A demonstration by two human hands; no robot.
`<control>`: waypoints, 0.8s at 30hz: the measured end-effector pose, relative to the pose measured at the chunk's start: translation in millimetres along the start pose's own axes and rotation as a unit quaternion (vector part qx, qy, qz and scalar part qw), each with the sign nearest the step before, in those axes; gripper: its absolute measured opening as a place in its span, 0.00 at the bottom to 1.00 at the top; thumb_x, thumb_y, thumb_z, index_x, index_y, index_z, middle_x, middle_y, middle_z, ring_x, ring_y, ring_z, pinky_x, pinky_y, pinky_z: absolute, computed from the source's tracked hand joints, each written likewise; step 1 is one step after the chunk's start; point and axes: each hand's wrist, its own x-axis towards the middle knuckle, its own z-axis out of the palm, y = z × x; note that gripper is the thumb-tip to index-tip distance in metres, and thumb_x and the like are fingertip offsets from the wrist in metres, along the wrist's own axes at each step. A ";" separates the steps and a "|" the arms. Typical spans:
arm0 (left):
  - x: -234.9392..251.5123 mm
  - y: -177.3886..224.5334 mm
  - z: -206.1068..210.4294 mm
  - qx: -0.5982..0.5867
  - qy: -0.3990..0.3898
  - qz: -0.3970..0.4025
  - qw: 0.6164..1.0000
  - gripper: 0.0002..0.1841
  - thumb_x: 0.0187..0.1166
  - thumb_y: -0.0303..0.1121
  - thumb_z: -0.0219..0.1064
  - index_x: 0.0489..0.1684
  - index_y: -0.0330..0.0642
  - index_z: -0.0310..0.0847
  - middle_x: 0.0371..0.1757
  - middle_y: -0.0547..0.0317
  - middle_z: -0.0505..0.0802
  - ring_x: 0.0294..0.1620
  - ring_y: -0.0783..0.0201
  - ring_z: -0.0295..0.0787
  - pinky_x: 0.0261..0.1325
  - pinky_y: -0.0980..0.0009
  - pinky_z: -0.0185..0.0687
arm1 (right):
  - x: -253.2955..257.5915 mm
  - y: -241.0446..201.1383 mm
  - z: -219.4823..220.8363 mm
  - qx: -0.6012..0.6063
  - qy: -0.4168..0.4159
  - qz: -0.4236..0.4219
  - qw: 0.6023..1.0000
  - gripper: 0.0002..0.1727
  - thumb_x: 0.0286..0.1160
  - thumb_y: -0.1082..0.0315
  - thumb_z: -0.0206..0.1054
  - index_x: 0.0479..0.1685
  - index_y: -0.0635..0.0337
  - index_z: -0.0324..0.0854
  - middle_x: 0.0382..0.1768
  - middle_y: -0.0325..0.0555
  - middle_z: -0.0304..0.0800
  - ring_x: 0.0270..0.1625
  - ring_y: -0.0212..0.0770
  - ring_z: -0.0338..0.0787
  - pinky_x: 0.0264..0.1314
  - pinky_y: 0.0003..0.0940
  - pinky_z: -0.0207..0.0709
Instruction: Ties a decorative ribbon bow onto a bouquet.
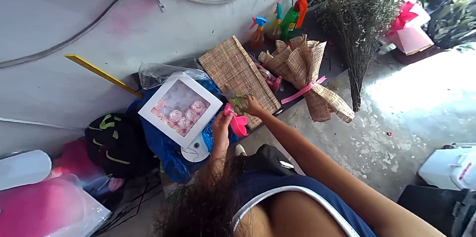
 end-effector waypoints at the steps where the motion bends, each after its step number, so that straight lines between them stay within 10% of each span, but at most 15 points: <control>1: 0.1 1.4 -3.2 -0.003 0.008 0.007 1.000 0.08 0.86 0.25 0.58 0.51 0.34 0.83 0.41 0.60 0.92 0.42 0.72 0.89 0.52 0.71 0.86 | 12.6 6.3 3.5 -0.026 -0.026 -0.014 0.999 0.49 0.67 0.59 0.81 0.88 0.68 0.60 0.90 0.70 0.50 0.93 0.70 0.49 0.91 0.64 0.50; 5: -3.6 6.5 -18.5 -0.012 0.075 0.010 0.997 0.08 0.87 0.25 0.57 0.51 0.36 0.82 0.39 0.62 0.92 0.39 0.73 0.89 0.49 0.75 0.86 | 26.1 42.7 20.9 0.006 -0.012 -0.056 0.998 0.32 0.74 0.71 0.73 0.81 0.60 0.75 0.92 0.65 0.51 0.91 0.67 0.56 0.89 0.63 0.56; 12: -1.1 -3.7 -12.2 -0.134 0.109 -0.115 0.978 0.13 0.94 0.38 0.49 0.65 0.45 0.74 0.52 0.60 0.89 0.55 0.66 0.87 0.61 0.65 0.83 | -77.7 3.6 13.7 0.263 -0.050 -0.106 0.958 0.36 0.69 0.82 0.71 0.82 0.66 0.67 0.80 0.64 0.71 0.76 0.59 0.79 0.73 0.55 0.78; 17: 8.9 -8.7 13.6 -0.216 0.024 -0.167 0.962 0.17 0.95 0.44 0.40 0.51 0.54 0.77 0.46 0.67 0.91 0.50 0.69 0.89 0.54 0.66 0.86 | -121.4 -10.3 -1.6 0.485 -0.108 -0.157 0.854 0.33 0.73 0.71 0.63 0.82 0.60 0.65 0.67 0.48 0.85 0.65 0.37 0.86 0.70 0.40 0.80; 21: 16.7 -17.7 47.9 -0.221 -0.061 -0.222 0.948 0.24 0.95 0.47 0.35 0.47 0.53 0.80 0.40 0.64 0.93 0.44 0.65 0.92 0.49 0.63 0.91 | -134.4 -3.2 -32.3 0.573 -0.036 -0.154 0.804 0.39 0.72 0.44 0.62 0.81 0.59 0.68 0.69 0.49 0.85 0.68 0.41 0.86 0.71 0.44 0.79; 24: 21.0 -28.3 87.0 -0.208 -0.097 -0.262 0.937 0.26 0.95 0.50 0.33 0.48 0.49 0.80 0.35 0.60 0.94 0.36 0.64 0.94 0.40 0.65 0.92 | -142.5 16.2 -59.9 0.517 -0.002 -0.136 0.845 0.42 0.70 0.61 0.67 0.88 0.55 0.55 0.68 0.50 0.84 0.64 0.39 0.88 0.69 0.40 0.81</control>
